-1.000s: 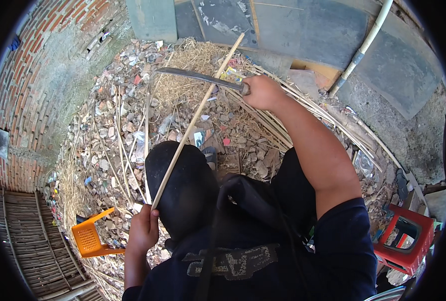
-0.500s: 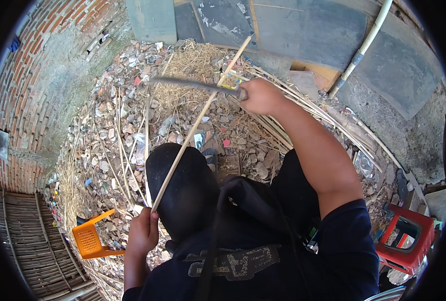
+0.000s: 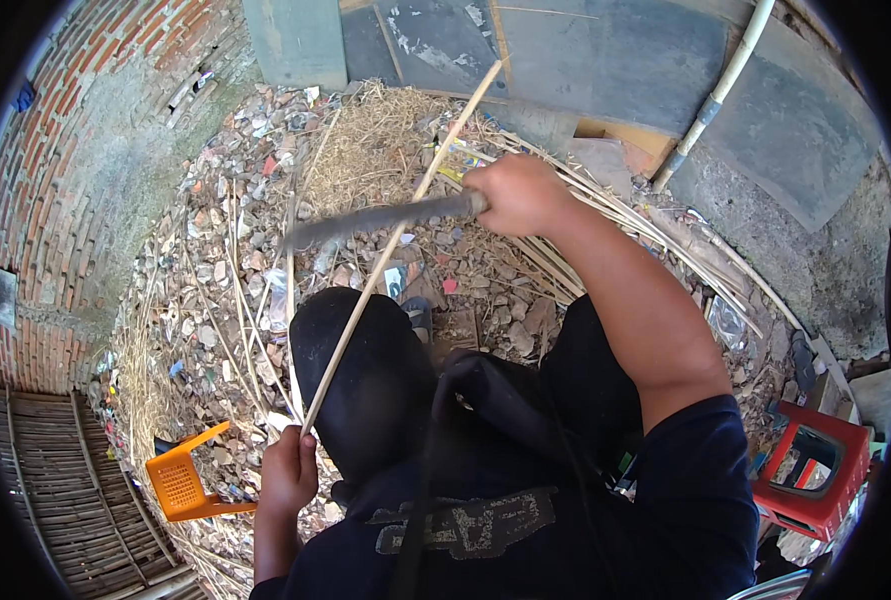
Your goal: The person holds a bamboo strip by hand and repeatedly scrapes along its surface with a machete.
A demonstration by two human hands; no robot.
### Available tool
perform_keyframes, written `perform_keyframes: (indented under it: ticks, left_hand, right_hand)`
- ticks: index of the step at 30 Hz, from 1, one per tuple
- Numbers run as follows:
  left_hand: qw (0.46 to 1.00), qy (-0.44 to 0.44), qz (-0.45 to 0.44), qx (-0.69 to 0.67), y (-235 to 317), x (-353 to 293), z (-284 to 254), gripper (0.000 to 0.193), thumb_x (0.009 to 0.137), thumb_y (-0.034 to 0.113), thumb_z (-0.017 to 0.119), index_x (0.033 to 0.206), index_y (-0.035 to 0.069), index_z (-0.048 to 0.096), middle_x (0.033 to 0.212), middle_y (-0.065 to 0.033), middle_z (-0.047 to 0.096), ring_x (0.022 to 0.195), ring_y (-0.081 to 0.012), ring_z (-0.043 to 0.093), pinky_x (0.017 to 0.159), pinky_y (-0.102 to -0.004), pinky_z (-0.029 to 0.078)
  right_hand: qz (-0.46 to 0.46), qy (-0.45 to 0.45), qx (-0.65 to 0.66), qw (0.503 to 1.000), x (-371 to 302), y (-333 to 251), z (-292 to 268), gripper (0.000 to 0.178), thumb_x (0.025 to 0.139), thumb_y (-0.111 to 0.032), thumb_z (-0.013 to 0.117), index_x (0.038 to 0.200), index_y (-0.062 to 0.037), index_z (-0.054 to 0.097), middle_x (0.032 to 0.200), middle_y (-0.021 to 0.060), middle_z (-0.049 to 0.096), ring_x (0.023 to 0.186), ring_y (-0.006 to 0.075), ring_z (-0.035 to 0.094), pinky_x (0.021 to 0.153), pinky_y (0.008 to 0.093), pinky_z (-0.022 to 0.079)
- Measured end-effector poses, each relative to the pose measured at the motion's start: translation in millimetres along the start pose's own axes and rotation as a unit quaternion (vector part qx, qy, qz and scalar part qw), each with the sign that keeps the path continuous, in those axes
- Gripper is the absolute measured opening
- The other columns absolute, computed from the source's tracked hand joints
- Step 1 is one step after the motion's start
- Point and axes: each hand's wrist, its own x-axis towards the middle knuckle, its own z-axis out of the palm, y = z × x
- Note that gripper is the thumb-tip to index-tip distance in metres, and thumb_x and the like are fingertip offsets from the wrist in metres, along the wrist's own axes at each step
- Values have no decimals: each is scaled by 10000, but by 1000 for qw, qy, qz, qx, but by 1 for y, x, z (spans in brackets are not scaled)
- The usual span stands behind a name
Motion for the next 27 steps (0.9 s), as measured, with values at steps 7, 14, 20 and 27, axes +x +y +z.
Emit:
perform_keyframes:
  ticks: [7,14,20,27]
  left_hand:
    - [1000,-15,1,-23,2,-3,-10,259,1041,173,501,851,-1,528,567,-179,524,510,-392,555,497,-431,393]
    - [1000,7,4,30,-14,-13,-2,182,1021,144,509,895,16,536,591,-205,541,555,-446,564,499,-477,401]
    - [998,3,4,58,-15,-11,-8,170,1011,141,510,907,12,547,594,-204,544,554,-451,577,512,-496,422]
    - [996,59,46,56,-35,-17,12,246,1039,160,454,851,7,500,527,-137,482,455,-331,537,467,-422,376]
  right_hand:
    - [125,93,59,986,0,55,7,352,755,-202,676,1079,-73,721,887,191,714,859,368,689,807,463,549]
    - [-50,2,-55,997,-6,-7,-11,321,750,-200,678,1031,-51,719,894,190,717,846,382,687,801,461,545]
    - [171,102,89,976,-5,76,2,311,777,-187,658,1056,-66,721,981,204,721,918,374,694,832,461,550]
    - [1,63,-76,995,-8,11,-27,280,771,-204,666,1037,-135,721,952,181,727,936,372,691,862,458,540]
